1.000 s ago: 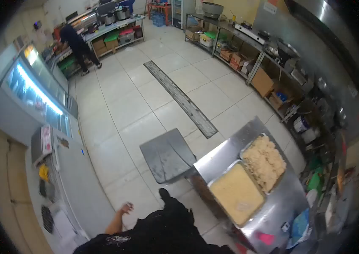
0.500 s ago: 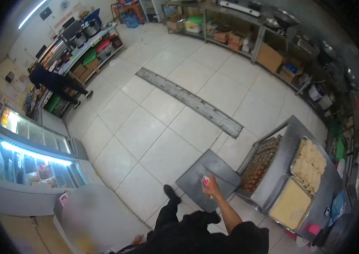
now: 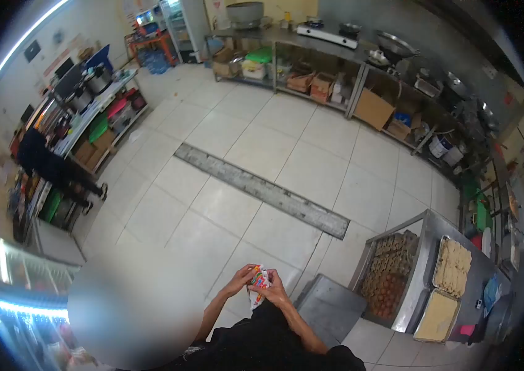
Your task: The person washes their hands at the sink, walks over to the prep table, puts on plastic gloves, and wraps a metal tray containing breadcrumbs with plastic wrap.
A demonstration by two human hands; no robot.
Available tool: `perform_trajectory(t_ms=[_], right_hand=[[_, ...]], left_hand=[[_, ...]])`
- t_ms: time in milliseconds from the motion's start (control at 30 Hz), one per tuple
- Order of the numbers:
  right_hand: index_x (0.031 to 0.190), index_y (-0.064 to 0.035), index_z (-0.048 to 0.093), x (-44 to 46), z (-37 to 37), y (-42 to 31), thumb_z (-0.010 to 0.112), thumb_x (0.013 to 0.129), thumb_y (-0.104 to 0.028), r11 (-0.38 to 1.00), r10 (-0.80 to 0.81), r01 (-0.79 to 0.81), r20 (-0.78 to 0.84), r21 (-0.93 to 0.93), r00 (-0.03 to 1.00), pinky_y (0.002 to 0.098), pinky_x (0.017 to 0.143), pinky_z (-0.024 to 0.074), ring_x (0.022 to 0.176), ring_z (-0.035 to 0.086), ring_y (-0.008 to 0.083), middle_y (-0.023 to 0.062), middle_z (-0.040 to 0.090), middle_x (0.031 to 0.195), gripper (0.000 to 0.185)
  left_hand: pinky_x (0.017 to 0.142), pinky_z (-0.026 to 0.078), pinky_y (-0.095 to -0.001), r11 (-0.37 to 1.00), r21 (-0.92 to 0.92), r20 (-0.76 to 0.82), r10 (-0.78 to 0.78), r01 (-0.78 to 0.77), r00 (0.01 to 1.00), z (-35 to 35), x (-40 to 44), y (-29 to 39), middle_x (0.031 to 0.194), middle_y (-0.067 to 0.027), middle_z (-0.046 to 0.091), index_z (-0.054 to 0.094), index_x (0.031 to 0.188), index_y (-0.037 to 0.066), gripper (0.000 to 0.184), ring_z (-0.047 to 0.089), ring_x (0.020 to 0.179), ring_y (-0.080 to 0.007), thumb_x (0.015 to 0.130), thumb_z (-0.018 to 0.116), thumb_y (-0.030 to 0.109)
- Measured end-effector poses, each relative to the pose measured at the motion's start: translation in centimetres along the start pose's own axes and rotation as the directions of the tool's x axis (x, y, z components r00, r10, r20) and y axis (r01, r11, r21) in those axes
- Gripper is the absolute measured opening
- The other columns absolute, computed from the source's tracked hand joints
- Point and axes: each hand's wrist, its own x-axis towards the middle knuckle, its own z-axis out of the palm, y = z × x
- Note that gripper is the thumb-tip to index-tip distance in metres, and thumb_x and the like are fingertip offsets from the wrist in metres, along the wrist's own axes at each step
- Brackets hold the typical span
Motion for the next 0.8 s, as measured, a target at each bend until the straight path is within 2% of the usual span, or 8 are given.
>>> perform_trajectory(t_ms=[100, 233, 300, 333, 467, 567, 667, 800], right_hand=[[0.100, -0.0077, 0.045, 9.5, -0.7, -2.9, 0.077, 0.078, -0.013, 0.999, 0.042, -0.042, 0.005, -0.021, 0.999, 0.0327, 0.076, 0.0526, 0.097, 0.053, 0.0118, 0.0043, 0.052, 0.100, 0.039], [0.108, -0.0061, 0.053, 21.8, 0.5, -11.4, 0.054, 0.096, -0.025, 0.903, 0.157, -0.258, 0.296, 0.345, 0.942, 0.0335, 0.079, 0.0550, 0.099, 0.054, 0.0110, 0.0039, 0.056, 0.103, 0.022], [0.112, -0.0060, 0.055, 28.9, 1.5, -12.8, 0.052, 0.097, -0.021, 0.998, 0.069, -0.056, 0.423, -0.043, 0.903, 0.0340, 0.079, 0.0552, 0.097, 0.055, 0.0122, 0.0052, 0.059, 0.100, 0.021], [0.106, -0.0037, 0.056, 31.6, 2.6, -15.4, 0.052, 0.097, -0.020, 0.994, 0.085, -0.039, 0.481, -0.106, 0.872, 0.0327, 0.077, 0.0558, 0.092, 0.057, 0.0127, 0.0057, 0.061, 0.098, 0.019], [0.102, -0.0023, 0.057, 44.0, 4.3, -21.1, 0.054, 0.096, -0.021, 0.971, 0.005, 0.128, 0.552, -0.202, 0.834, 0.0280, 0.069, 0.0548, 0.087, 0.058, 0.0118, 0.0056, 0.062, 0.093, 0.020], [0.101, -0.0020, 0.061, 52.9, 3.5, -23.3, 0.056, 0.095, -0.019, 0.869, -0.164, 0.342, 0.443, -0.358, 0.881, 0.0319, 0.070, 0.0522, 0.085, 0.060, 0.0141, 0.0062, 0.064, 0.091, 0.019], [0.100, -0.0021, 0.062, 60.8, 2.6, -26.3, 0.060, 0.092, -0.017, 0.814, -0.242, 0.378, 0.334, -0.442, 0.911, 0.0335, 0.070, 0.0501, 0.082, 0.061, 0.0167, 0.0080, 0.066, 0.090, 0.017], [0.098, -0.0017, 0.062, 69.1, 1.7, -34.1, 0.063, 0.087, -0.014, 0.589, -0.461, 0.589, 0.368, -0.553, 0.807, 0.0377, 0.071, 0.0496, 0.081, 0.063, 0.0302, 0.0133, 0.066, 0.090, 0.016]], left_hand=[[0.088, 0.044, -0.0299, 0.996, 0.001, -0.041, -0.087, 0.087, 0.995, -5.2, 7.0, 4.9, 0.110, -0.0066, 0.060, 0.050, 0.129, 0.006, 0.053, 0.055, 0.102, -0.0135, 0.098, 0.038, 0.047], [0.087, 0.045, -0.0293, 0.983, -0.169, -0.102, -0.088, 0.070, 0.991, -14.9, 13.8, 9.6, 0.100, -0.0040, 0.061, 0.060, 0.112, 0.002, 0.041, 0.055, 0.097, -0.0122, 0.098, 0.044, 0.038], [0.087, 0.045, -0.0299, 0.997, -0.071, -0.114, -0.014, 0.006, 0.993, -20.0, 16.9, 12.1, 0.100, -0.0051, 0.061, 0.060, 0.110, 0.003, 0.040, 0.056, 0.097, -0.0122, 0.098, 0.043, 0.037], [0.084, 0.046, -0.0284, 0.989, 0.034, -0.122, 0.150, -0.147, 0.981, -22.1, 18.1, 14.2, 0.099, -0.0055, 0.061, 0.060, 0.106, 0.003, 0.034, 0.055, 0.099, -0.0126, 0.097, 0.044, 0.033], [0.080, 0.047, -0.0272, 0.979, -0.174, -0.224, 0.065, -0.105, 0.972, -29.3, 24.8, 20.2, 0.099, -0.0049, 0.060, 0.060, 0.105, 0.003, 0.022, 0.056, 0.094, -0.0113, 0.097, 0.049, 0.021], [0.078, 0.049, -0.0292, 0.928, 0.070, -0.292, 0.371, -0.367, 0.882, -35.6, 32.1, 24.1, 0.103, -0.0064, 0.056, 0.058, 0.107, 0.004, 0.019, 0.057, 0.096, -0.0160, 0.091, 0.059, 0.014], [0.083, 0.048, -0.0380, 0.515, 0.695, 0.206, 0.526, -0.502, 0.825, -41.4, 37.8, 31.8, 0.108, -0.0132, 0.050, 0.057, 0.110, 0.006, 0.033, 0.054, 0.101, -0.0308, 0.081, 0.069, 0.019], [0.087, 0.046, -0.0407, 0.335, 0.701, 0.434, 0.500, -0.630, 0.749, -45.7, 48.6, 38.8, 0.106, -0.0124, 0.054, 0.057, 0.108, 0.006, 0.039, 0.055, 0.101, -0.0316, 0.080, 0.070, 0.031]])
